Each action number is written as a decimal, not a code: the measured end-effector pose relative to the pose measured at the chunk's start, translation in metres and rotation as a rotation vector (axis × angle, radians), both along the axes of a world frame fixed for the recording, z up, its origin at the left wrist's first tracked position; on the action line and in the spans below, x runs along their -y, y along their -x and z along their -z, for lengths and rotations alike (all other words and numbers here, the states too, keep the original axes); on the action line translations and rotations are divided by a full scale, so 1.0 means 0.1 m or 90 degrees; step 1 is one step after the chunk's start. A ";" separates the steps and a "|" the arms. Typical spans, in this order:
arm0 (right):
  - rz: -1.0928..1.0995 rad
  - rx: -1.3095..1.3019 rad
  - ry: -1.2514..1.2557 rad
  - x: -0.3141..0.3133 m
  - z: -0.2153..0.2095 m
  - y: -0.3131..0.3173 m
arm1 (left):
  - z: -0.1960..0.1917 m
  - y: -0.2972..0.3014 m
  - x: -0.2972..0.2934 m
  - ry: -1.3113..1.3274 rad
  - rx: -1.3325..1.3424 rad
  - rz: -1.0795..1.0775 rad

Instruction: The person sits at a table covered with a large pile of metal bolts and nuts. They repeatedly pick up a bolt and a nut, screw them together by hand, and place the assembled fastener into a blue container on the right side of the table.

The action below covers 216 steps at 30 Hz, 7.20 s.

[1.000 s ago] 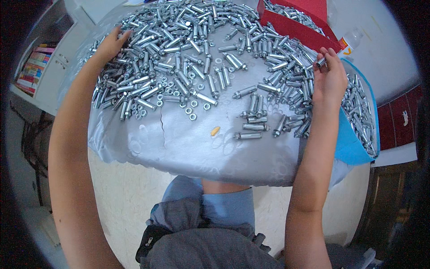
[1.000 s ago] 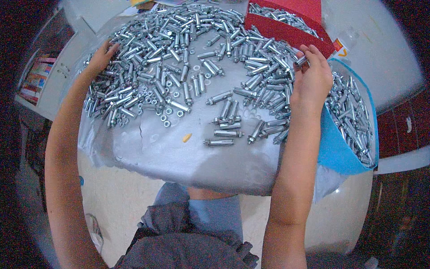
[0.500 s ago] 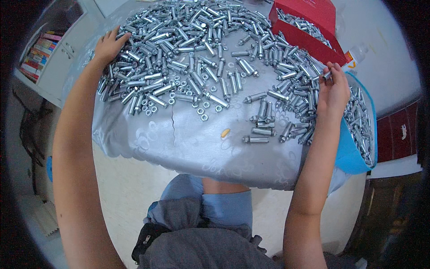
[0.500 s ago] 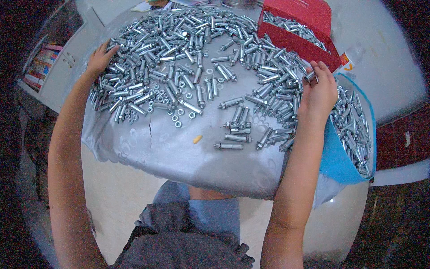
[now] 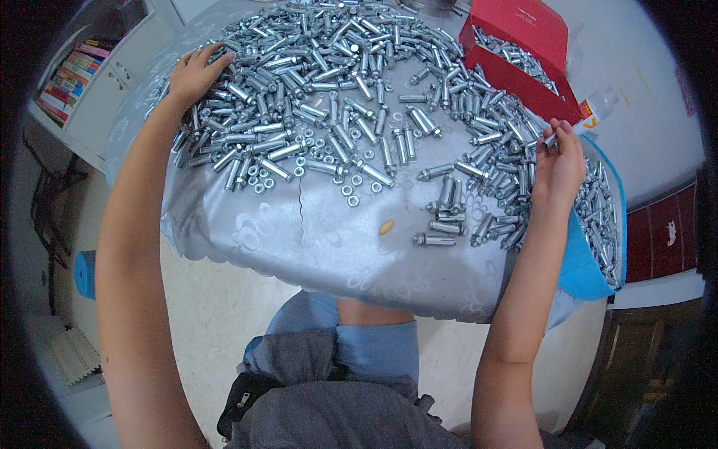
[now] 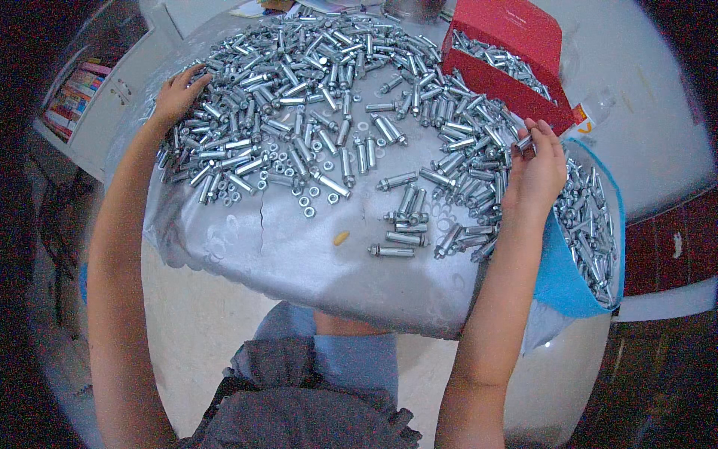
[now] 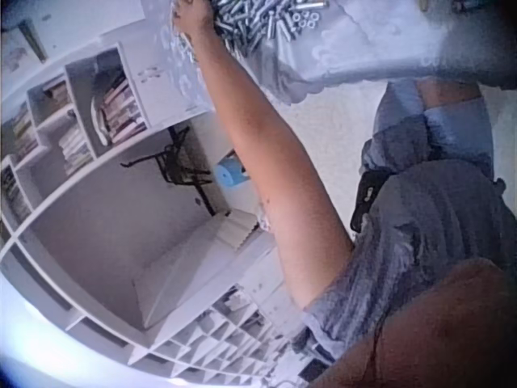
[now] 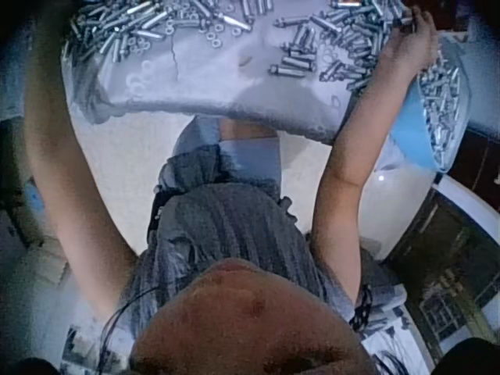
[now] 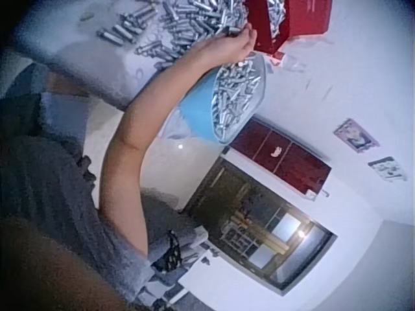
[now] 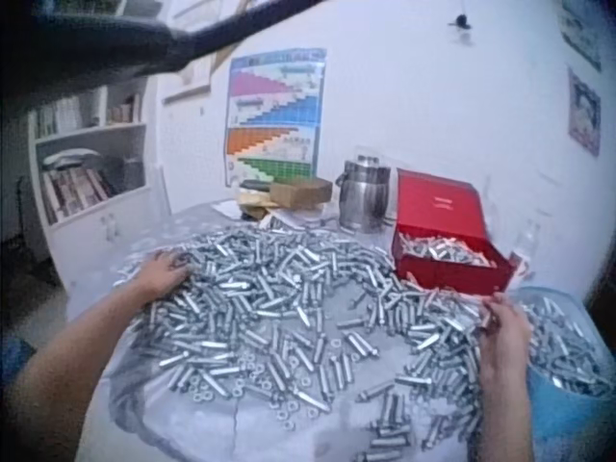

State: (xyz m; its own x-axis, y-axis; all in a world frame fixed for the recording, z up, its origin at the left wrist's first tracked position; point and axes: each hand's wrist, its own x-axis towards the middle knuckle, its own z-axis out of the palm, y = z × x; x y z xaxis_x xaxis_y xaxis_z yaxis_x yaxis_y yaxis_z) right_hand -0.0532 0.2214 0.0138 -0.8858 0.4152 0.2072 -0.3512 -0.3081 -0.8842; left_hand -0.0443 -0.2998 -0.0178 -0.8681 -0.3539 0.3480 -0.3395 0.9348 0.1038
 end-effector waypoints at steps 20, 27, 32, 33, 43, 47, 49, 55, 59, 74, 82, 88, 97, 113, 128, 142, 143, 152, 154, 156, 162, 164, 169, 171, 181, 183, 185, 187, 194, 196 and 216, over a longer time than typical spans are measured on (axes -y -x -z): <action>-0.023 -0.002 -0.002 -0.01 0.02 0.00 | -0.05 0.09 -0.25 0.146 -0.011 -0.016; -0.015 -0.004 -0.008 0.04 0.05 0.00 | -0.32 0.55 -0.41 0.006 0.120 0.073; -0.025 0.012 -0.014 0.11 0.07 -0.01 | -0.11 0.92 -0.39 -0.022 0.142 0.089; -0.037 0.013 -0.006 0.11 0.08 -0.01 | -0.06 0.98 -0.39 -0.030 0.127 0.077; -0.040 -0.013 -0.044 0.19 0.04 -0.07 | 0.02 1.29 -0.48 -0.084 0.005 0.082; -0.039 -0.013 -0.053 0.17 0.04 -0.09 | 0.08 1.35 -0.45 -0.171 -0.062 0.059; -0.041 -0.015 -0.045 0.19 0.04 -0.08 | 0.13 1.37 -0.38 -0.194 -0.077 0.022; -0.055 -0.006 -0.094 0.17 0.08 -0.06 | 0.02 1.20 -0.48 -0.126 -0.213 0.061; -0.109 0.008 -0.124 0.27 0.03 -0.12 | -0.38 1.10 -0.76 -0.229 -0.338 0.150; -0.343 -0.047 -0.128 0.39 0.06 -0.22 | -0.20 -0.31 -3.07 -1.053 -0.097 0.524; -0.304 -0.010 -0.117 0.47 0.06 -0.29 | -0.10 -0.44 -3.28 -1.015 0.041 0.443; -0.287 -0.046 -0.105 0.55 0.04 -0.30 | -0.08 -0.41 -3.23 -1.089 -0.030 0.401; -0.262 -0.036 -0.216 0.58 0.06 -0.35 | -0.07 -0.39 -3.14 -1.117 -0.045 0.425; -0.350 -0.058 -0.246 0.77 0.08 -0.46 | -0.02 -0.35 -3.19 -1.067 -0.141 0.443; -0.178 -0.274 -0.833 0.65 0.26 -0.34 | -0.22 -0.30 -2.87 -1.316 -0.109 0.340; -0.125 -0.297 -1.023 0.77 0.42 -0.31 | -0.24 -0.32 -2.86 -1.340 -0.105 0.359; -0.128 -0.290 -1.024 0.77 0.42 -0.31 | -0.23 -0.31 -2.86 -1.351 -0.101 0.364; -0.100 -0.252 -1.013 0.77 0.46 -0.27 | -0.24 -0.30 -2.85 -1.377 -0.019 0.380; -0.113 -0.248 -0.992 0.78 0.46 -0.27 | -0.23 -0.30 -2.84 -1.402 0.001 0.411; -0.118 -0.269 -0.989 0.77 0.44 -0.28 | -0.23 -0.30 -2.84 -1.392 -0.010 0.391; -0.122 -0.266 -0.961 0.75 0.46 -0.27 | -0.26 -0.31 -2.84 -1.361 0.007 0.383; -0.125 -0.252 -0.952 0.74 0.45 -0.27 | -0.25 -0.30 -2.84 -1.357 0.004 0.368; -0.146 -0.246 -0.928 0.73 0.45 -0.28 | -0.24 -0.31 -2.83 -1.373 0.018 0.374; -0.136 -0.257 -0.919 0.72 0.46 -0.28 | -0.23 -0.30 -2.82 -1.380 0.021 0.388; -0.395 -0.025 -0.305 0.74 0.10 -0.37 | -0.20 -0.37 -2.89 -1.134 0.037 0.366; -0.437 0.000 -0.287 0.73 0.09 -0.40 | -0.20 -0.38 -2.91 -1.113 0.054 0.388; -0.473 0.023 -0.263 0.72 0.10 -0.41 | -0.19 -0.39 -2.92 -1.091 0.058 0.407; -0.508 0.042 -0.238 0.71 0.10 -0.39 | -0.19 -0.39 -2.89 -1.104 0.078 0.450; -0.381 -0.102 -0.377 0.71 0.10 -0.43 | -0.14 -0.39 -2.90 -1.089 0.087 0.517; -0.304 -0.172 -0.455 0.72 0.14 -0.41 | -0.13 -0.39 -2.91 -1.109 0.103 0.493; -0.264 -0.230 -0.434 0.63 0.16 -0.31 | -0.39 -0.31 -2.64 -1.414 0.019 0.381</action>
